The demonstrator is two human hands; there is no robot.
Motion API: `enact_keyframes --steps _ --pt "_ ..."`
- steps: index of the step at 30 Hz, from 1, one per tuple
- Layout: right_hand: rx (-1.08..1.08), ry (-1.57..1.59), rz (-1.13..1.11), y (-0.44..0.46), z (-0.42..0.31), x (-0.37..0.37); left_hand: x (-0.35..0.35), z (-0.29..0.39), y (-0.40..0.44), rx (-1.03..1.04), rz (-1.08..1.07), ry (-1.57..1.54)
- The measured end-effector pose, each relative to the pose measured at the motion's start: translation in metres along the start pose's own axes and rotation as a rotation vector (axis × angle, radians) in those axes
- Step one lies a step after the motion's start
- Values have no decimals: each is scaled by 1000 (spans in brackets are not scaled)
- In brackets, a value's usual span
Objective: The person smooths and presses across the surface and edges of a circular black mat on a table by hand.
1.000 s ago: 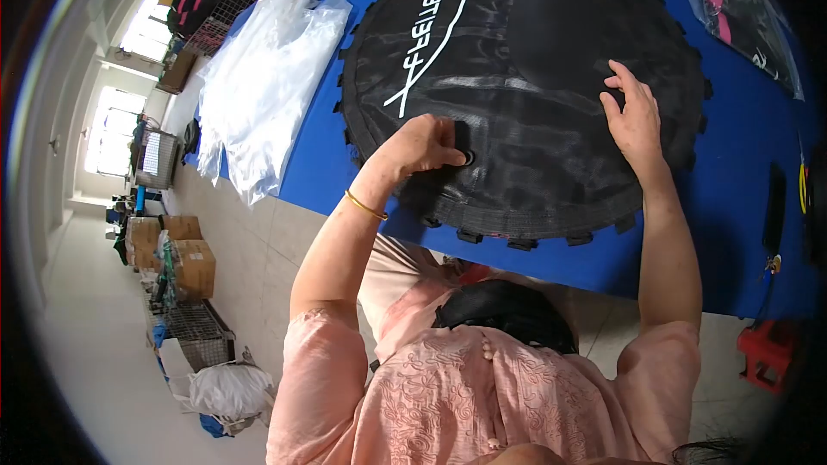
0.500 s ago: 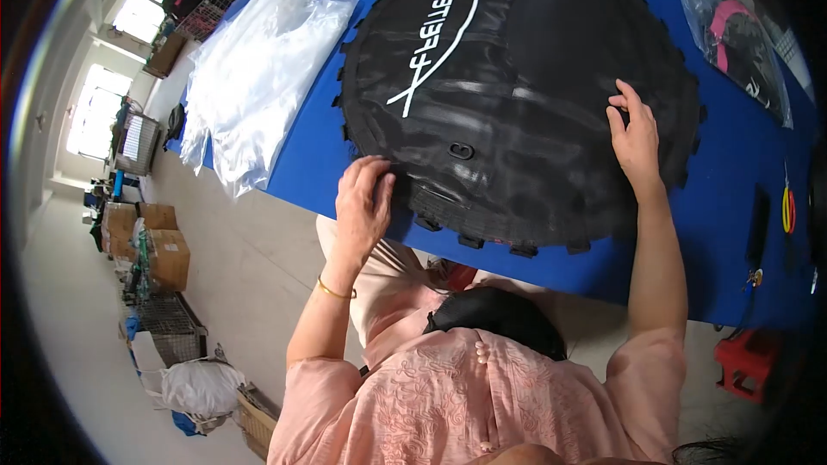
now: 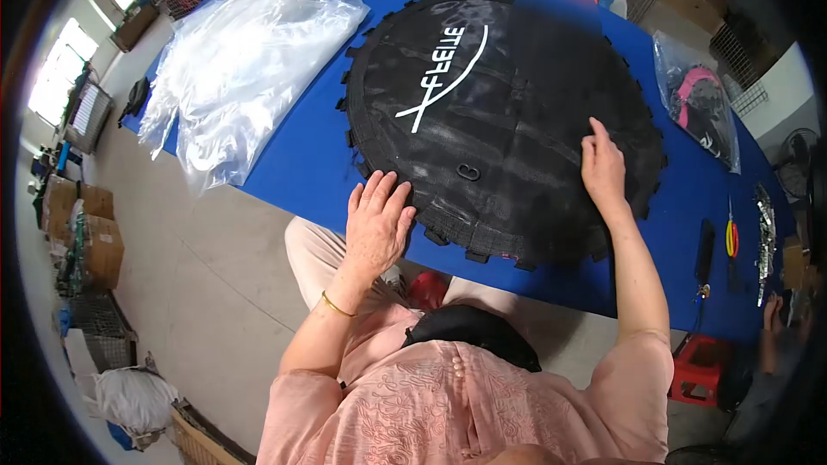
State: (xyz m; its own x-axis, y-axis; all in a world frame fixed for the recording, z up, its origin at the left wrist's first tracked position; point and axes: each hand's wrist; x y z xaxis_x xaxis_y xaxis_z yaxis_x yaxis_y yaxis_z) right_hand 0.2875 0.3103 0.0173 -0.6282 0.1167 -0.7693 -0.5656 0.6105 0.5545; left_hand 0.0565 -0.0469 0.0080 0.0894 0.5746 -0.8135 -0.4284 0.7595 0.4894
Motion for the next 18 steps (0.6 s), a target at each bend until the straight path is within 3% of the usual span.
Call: enact_keyframes --steps 7,18 --pt "-252 64 136 40 -109 57 4 -1 0 -14 51 -26" --pt "-403 54 -35 21 -196 111 7 -3 -2 -13 113 -56"
Point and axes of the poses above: each hand's wrist, its own y-axis towards the middle knuckle, its own x-axis out of the palm, z = x × y, and after that the axes turned 3 degrees about z, right-handed
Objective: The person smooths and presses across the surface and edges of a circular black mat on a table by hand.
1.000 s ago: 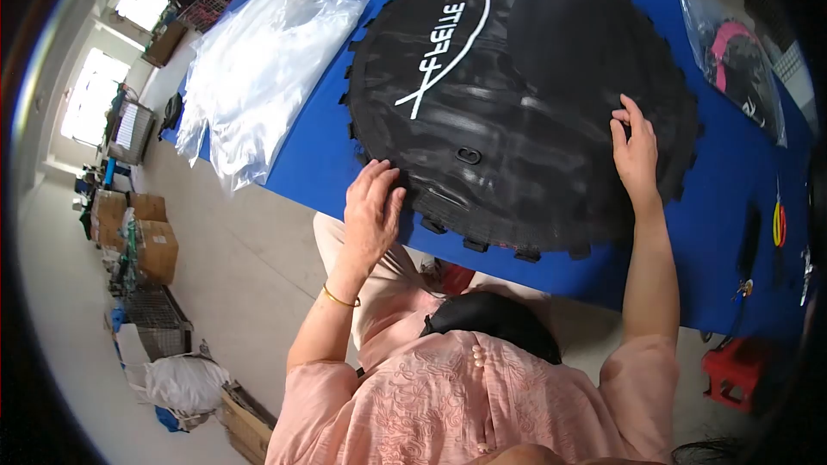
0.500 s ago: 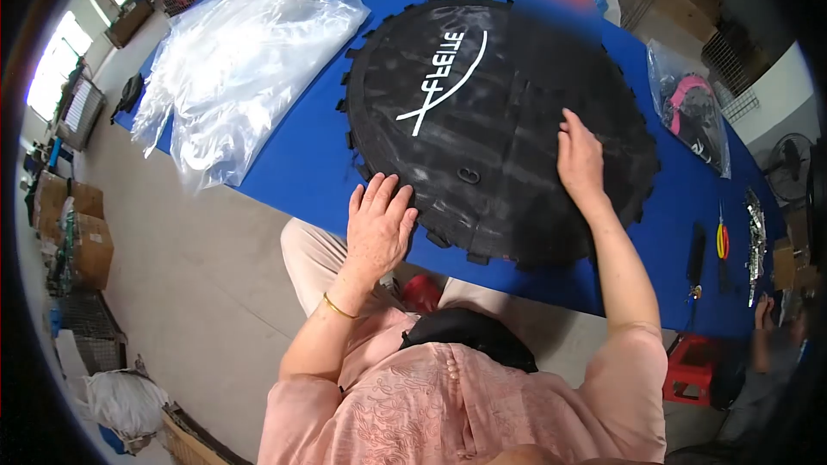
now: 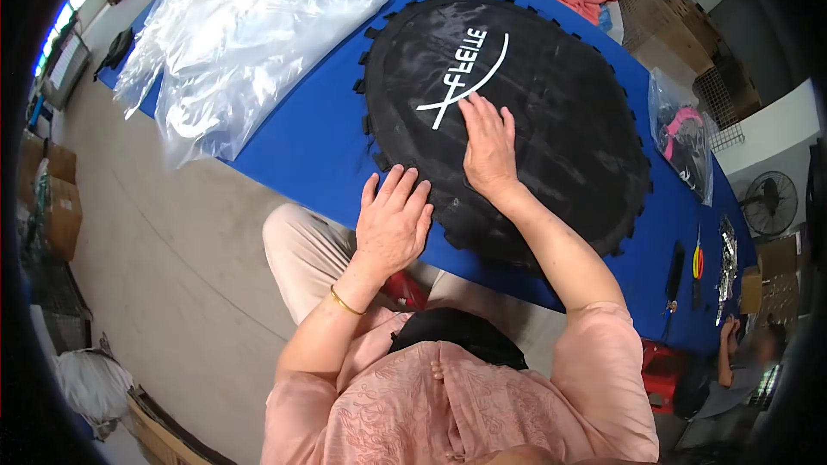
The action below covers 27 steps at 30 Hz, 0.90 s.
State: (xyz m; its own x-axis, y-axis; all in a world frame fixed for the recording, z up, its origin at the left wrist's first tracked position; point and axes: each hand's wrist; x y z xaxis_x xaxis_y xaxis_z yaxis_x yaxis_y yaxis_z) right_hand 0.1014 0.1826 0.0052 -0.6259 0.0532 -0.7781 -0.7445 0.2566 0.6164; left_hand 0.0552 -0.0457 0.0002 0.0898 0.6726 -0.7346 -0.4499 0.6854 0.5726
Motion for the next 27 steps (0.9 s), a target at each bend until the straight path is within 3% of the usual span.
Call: enact_keyframes --steps 4,11,17,27 --pt "-144 87 15 8 -34 6 3 -4 -2 26 55 -31" --pt "-113 93 -22 20 -48 27 8 -7 -5 33 90 -54" --pt "-153 115 -90 4 -49 -7 4 -7 -5 22 66 -92" --pt "-194 41 62 25 -52 30 4 -6 -4 34 65 -58"
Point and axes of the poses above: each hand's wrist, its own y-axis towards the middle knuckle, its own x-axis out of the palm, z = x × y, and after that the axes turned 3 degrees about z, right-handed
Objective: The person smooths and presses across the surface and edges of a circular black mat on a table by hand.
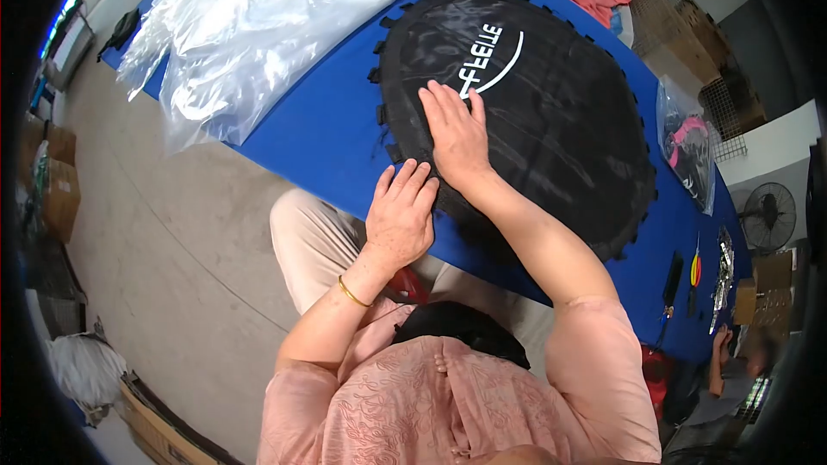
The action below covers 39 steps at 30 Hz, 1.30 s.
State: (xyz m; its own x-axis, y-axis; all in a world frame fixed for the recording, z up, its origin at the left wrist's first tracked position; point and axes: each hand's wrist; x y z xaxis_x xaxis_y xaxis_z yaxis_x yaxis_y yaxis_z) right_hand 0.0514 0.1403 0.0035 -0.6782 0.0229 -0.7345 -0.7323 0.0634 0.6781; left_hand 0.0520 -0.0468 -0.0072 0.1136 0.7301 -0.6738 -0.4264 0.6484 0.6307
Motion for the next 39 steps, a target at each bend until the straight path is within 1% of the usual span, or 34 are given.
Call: enact_keyframes --steps 5,9,11,15,21,24,29,35,36,39 --pt "15 21 -15 12 1 20 4 -2 -2 -11 23 7" --pt "20 5 -79 -2 -2 -3 2 -1 0 -11 13 18" --pt "0 60 -117 -13 -2 -20 2 0 0 -13 19 20" --pt "-35 70 -158 -29 0 -51 3 -1 -1 -16 19 10" --pt "-47 52 -116 -26 -2 -46 3 -1 -1 -13 18 21" --pt "-45 64 -70 -15 -7 -31 3 -2 -1 4 5 23" --pt "-45 -17 -30 -11 -4 -1 5 -2 -2 -18 -7 25" --pt "-32 29 -43 -28 1 -15 2 -2 -1 -17 -43 39" --pt "-39 1 -78 -31 2 -22 0 0 0 -18 -60 36" --pt "-9 -1 -78 -41 14 -35 1 0 -1 18 -56 28"
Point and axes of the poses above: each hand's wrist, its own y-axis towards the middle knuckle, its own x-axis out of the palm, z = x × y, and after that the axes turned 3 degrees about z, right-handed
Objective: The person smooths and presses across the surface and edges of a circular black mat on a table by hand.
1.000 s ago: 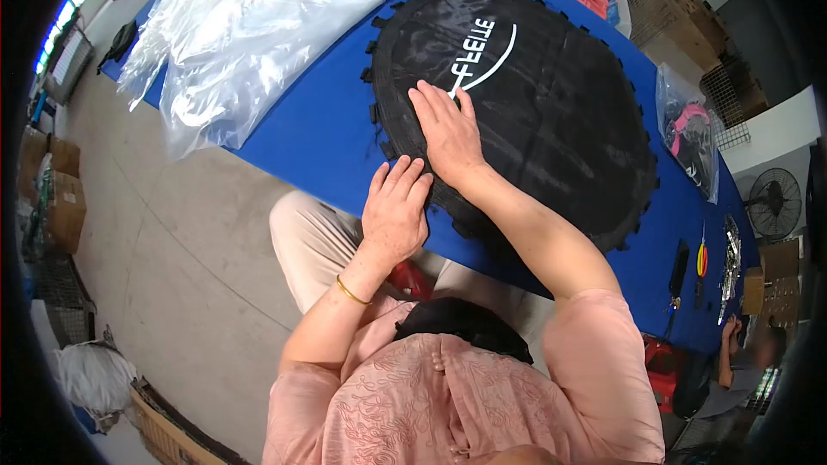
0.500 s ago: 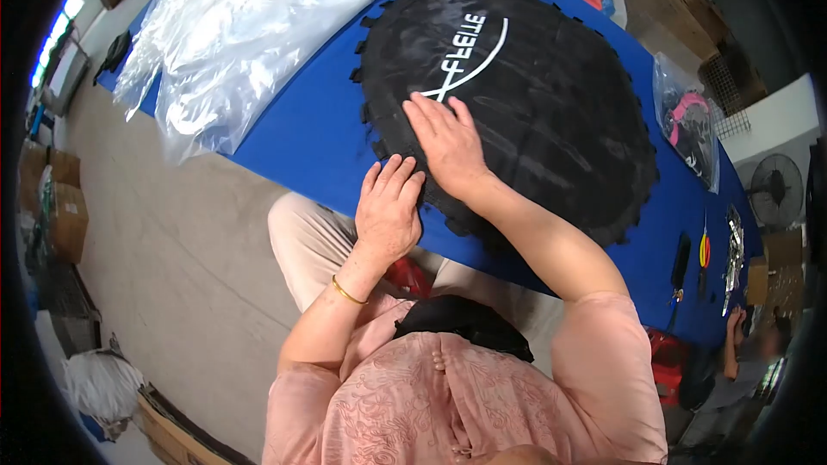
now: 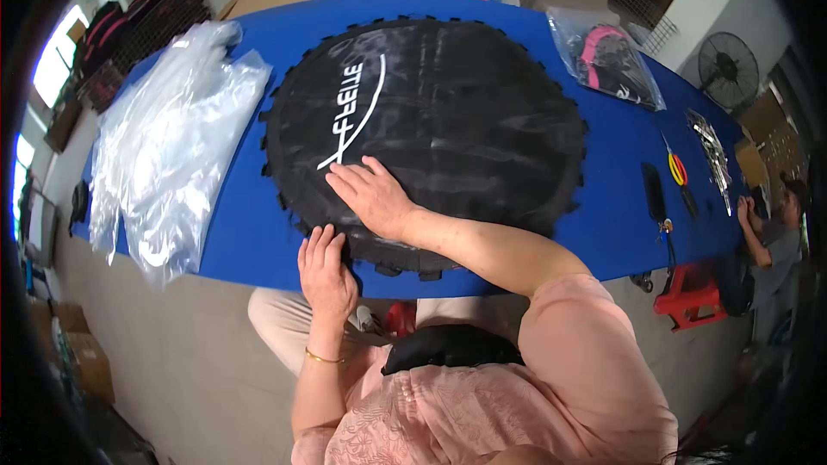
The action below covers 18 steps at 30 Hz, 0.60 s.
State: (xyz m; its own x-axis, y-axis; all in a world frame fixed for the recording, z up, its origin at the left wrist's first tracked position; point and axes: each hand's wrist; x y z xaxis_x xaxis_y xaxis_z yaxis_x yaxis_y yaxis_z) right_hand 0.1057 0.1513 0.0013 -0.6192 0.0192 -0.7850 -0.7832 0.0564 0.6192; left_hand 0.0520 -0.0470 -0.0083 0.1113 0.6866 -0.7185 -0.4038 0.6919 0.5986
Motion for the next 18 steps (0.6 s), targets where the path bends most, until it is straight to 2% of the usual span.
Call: enact_keyframes --steps 6,9,10,15,17,18 --pt "91 -49 -8 -26 52 -26 -3 2 2 -19 -13 -13" --pt "255 -46 -178 -36 82 -62 -4 2 2 -14 -16 -4" --pt "218 -99 -29 -47 96 -62 -4 2 1 -15 -20 -4" --pt "343 -254 22 -97 153 -88 -3 -1 0 -5 -27 6" --pt "466 -204 13 -114 171 -99 -6 1 0 -43 -64 -3" --pt "624 -163 -83 -117 174 -109 -7 1 -1 -41 -59 6"
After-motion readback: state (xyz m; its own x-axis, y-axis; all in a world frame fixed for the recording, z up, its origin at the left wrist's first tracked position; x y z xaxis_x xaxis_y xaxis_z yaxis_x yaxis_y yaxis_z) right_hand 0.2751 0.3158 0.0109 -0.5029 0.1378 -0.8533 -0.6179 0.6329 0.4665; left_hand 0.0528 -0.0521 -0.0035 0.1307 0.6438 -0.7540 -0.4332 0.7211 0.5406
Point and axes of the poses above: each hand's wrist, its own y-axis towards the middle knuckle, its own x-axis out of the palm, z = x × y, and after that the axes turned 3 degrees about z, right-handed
